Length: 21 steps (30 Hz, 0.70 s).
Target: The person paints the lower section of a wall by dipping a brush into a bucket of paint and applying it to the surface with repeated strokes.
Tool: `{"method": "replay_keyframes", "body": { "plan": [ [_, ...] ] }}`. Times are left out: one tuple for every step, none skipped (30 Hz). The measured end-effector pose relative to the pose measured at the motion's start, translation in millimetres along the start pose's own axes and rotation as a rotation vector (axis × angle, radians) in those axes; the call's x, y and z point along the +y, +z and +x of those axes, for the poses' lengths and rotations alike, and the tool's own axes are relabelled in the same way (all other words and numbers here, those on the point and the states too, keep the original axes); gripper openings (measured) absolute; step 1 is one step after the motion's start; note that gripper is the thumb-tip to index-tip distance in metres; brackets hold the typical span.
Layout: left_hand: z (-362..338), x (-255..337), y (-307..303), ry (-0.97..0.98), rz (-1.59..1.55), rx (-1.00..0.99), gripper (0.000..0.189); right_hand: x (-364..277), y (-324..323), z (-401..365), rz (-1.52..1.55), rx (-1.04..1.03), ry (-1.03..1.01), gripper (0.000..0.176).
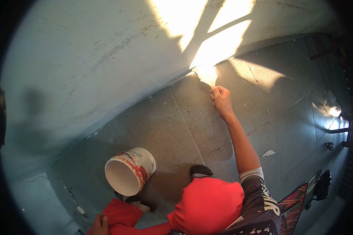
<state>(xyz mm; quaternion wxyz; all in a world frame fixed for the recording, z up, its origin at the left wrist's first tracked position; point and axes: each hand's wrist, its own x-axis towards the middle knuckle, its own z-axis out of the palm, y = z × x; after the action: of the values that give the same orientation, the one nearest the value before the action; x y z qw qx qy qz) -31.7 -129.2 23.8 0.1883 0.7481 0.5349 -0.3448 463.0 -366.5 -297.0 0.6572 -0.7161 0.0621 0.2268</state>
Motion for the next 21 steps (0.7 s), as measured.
{"method": "replay_keyframes", "body": {
  "plan": [
    [0.0, -0.3, -0.2, -0.001, -0.003, -0.001, 0.056, 3.3, -2.0, -0.1, -0.042, 0.02, -0.002, 0.023],
    [0.2, 0.1, -0.5, 0.015, -0.001, -0.002, 0.056, 10.0, -2.2, 5.2, -0.044, 0.019, -0.004, 0.023],
    [0.1, 0.3, -0.6, 0.031, 0.002, -0.003, 0.055, 19.7, -0.9, 13.7, -0.151, 0.041, -0.021, 0.023],
    [0.5, -0.3, 0.1, 0.031, 0.001, -0.003, 0.055, 25.7, 0.5, 20.8, -0.257, 0.064, -0.038, 0.023],
    [0.9, -1.4, 1.1, 0.038, 0.005, 0.01, 0.055, 30.7, 0.5, 28.6, -0.256, 0.064, -0.038, 0.023],
    [0.9, -2.4, 1.6, 0.044, 0.01, 0.024, 0.054, 28.5, 3.1, 33.3, -0.25, 0.061, -0.06, 0.022],
    [1.5, -3.0, 1.6, 0.043, 0.011, 0.027, 0.054, 27.2, 5.4, 35.6, -0.242, 0.058, -0.084, 0.022],
    [1.8, -3.1, 1.5, 0.04, 0.002, 0.022, 0.054, 25.8, 2.9, 34.7, -0.24, 0.057, -0.084, 0.022],
    [1.9, -3.0, 1.3, 0.038, -0.008, 0.017, 0.054, 7.7, 0.7, 25.3, -0.109, 0.021, -0.078, 0.022],
    [2.2, -2.4, 0.7, 0.039, -0.008, 0.019, 0.054, -8.7, -1.5, 16.3, 0.021, -0.014, -0.072, 0.022],
    [2.5, -1.5, -0.2, 0.027, -0.002, 0.013, 0.053, -16.7, -5.5, 9.7, 0.125, -0.042, -0.076, 0.02],
    [2.7, -0.6, -0.7, 0.015, 0.002, 0.007, 0.053, -14.9, -11.2, 8.1, 0.124, -0.04, -0.076, 0.02],
    [2.3, 0.6, -1.1, 0.016, 0.002, 0.006, 0.053, -12.6, -18.5, 7.2, 0.106, -0.069, -0.054, 0.021],
    [1.0, 2.0, -1.6, 0.017, -0.01, 0.01, 0.053, -10.5, -22.6, 6.4, 0.087, -0.097, -0.033, 0.021],
    [0.4, 3.1, -1.6, 0.017, -0.023, 0.013, 0.053, -7.6, -22.0, 6.2, 0.084, -0.098, -0.033, 0.021],
    [1.1, 4.0, -1.4, 0.018, -0.027, 0.014, 0.053, -3.2, -19.5, 7.9, -0.018, -0.046, -0.012, 0.022],
    [1.8, 4.6, -1.7, 0.022, -0.026, 0.016, 0.053, 1.9, -16.7, 10.3, -0.117, 0.005, 0.009, 0.023],
    [1.3, 4.7, -1.8, 0.025, -0.024, 0.018, 0.053, 7.4, -13.6, 14.9, -0.117, 0.003, 0.009, 0.023],
    [0.4, 4.5, -1.6, 0.023, -0.023, 0.018, 0.053, 12.3, -10.1, 21.4, -0.153, 0.007, -0.015, 0.024],
    [0.1, 4.1, -1.2, 0.018, -0.021, 0.021, 0.052, 16.8, -8.4, 27.5, -0.187, 0.013, -0.039, 0.025],
    [0.4, 3.2, -0.4, 0.014, -0.019, 0.025, 0.052, 12.6, -5.8, 29.3, -0.184, 0.012, -0.039, 0.025]
  ]
}}
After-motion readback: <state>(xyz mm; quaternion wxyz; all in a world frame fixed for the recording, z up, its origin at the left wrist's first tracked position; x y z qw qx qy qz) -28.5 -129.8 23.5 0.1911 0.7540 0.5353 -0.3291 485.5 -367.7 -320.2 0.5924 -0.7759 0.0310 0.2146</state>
